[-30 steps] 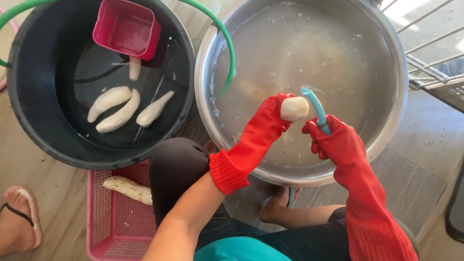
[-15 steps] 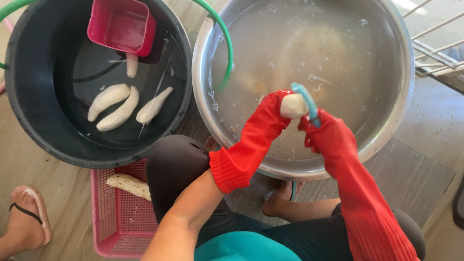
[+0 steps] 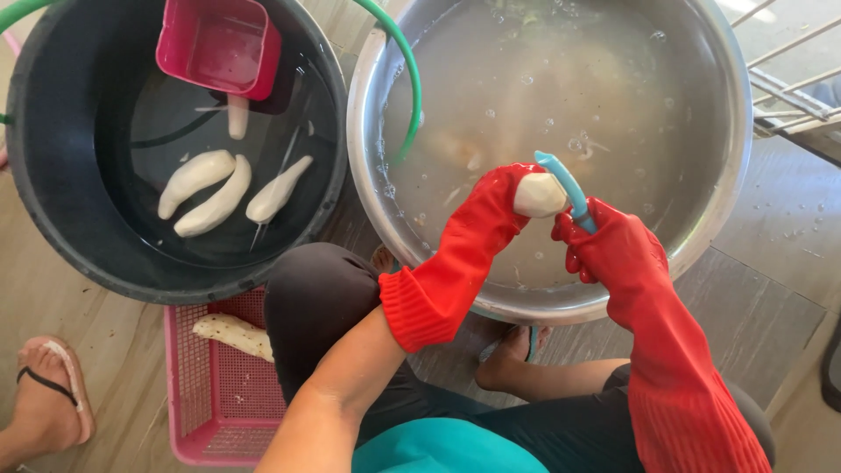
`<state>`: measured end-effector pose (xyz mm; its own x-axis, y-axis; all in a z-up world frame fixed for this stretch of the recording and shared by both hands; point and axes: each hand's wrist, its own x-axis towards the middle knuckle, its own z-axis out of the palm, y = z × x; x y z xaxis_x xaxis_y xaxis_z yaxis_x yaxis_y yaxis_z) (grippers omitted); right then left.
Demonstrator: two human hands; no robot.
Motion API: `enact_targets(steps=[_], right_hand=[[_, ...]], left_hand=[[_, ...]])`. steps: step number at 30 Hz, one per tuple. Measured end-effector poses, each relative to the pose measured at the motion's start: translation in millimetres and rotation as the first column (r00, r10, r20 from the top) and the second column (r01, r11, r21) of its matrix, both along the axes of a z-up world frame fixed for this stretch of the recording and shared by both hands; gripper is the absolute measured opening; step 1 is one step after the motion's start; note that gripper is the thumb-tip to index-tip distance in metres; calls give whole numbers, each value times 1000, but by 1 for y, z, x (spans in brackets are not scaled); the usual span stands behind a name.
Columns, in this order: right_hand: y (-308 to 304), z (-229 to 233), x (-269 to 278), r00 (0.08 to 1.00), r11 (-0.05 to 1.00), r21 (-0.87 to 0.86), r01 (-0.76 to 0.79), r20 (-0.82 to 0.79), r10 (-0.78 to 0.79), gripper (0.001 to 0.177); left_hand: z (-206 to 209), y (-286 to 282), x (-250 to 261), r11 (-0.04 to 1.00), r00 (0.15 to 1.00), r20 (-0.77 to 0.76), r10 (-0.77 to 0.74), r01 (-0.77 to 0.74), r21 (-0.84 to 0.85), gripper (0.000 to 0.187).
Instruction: A person wearing red rubber gloves peels daikon radishes using a handheld peeler over a basin of water.
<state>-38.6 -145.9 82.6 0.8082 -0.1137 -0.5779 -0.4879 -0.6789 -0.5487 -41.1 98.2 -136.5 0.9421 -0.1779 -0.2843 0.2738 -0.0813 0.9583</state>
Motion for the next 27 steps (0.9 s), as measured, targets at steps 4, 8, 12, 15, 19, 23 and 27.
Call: enact_targets(steps=[4, 8, 12, 15, 19, 23, 27], right_hand=[[-1, -5, 2, 998, 1000, 5, 16, -63, -16, 27], [-17, -21, 6, 998, 998, -44, 51, -46, -53, 24], [-14, -8, 5, 994, 993, 36, 111, -12, -110, 22], [-7, -13, -1, 997, 997, 47, 68, 29, -70, 23], [2, -21, -6, 998, 992, 106, 62, 24, -65, 25], [4, -26, -10, 998, 999, 53, -6, 65, 3, 24], [-1, -37, 2, 991, 990, 29, 136, 5, -137, 23]], left_hand=[[-5, -3, -1, 1000, 1000, -13, -15, 15, 19, 28], [-12, -7, -3, 999, 999, -21, -33, 34, 39, 27], [99, -69, 19, 998, 999, -28, -19, 21, 56, 26], [127, -85, 25, 997, 999, -34, -20, 22, 69, 26], [133, -90, 27, 995, 999, -43, -21, 25, 97, 25], [132, -95, 28, 993, 998, -55, -28, 34, 114, 24], [129, -101, 31, 990, 997, -62, -41, 49, 129, 24]])
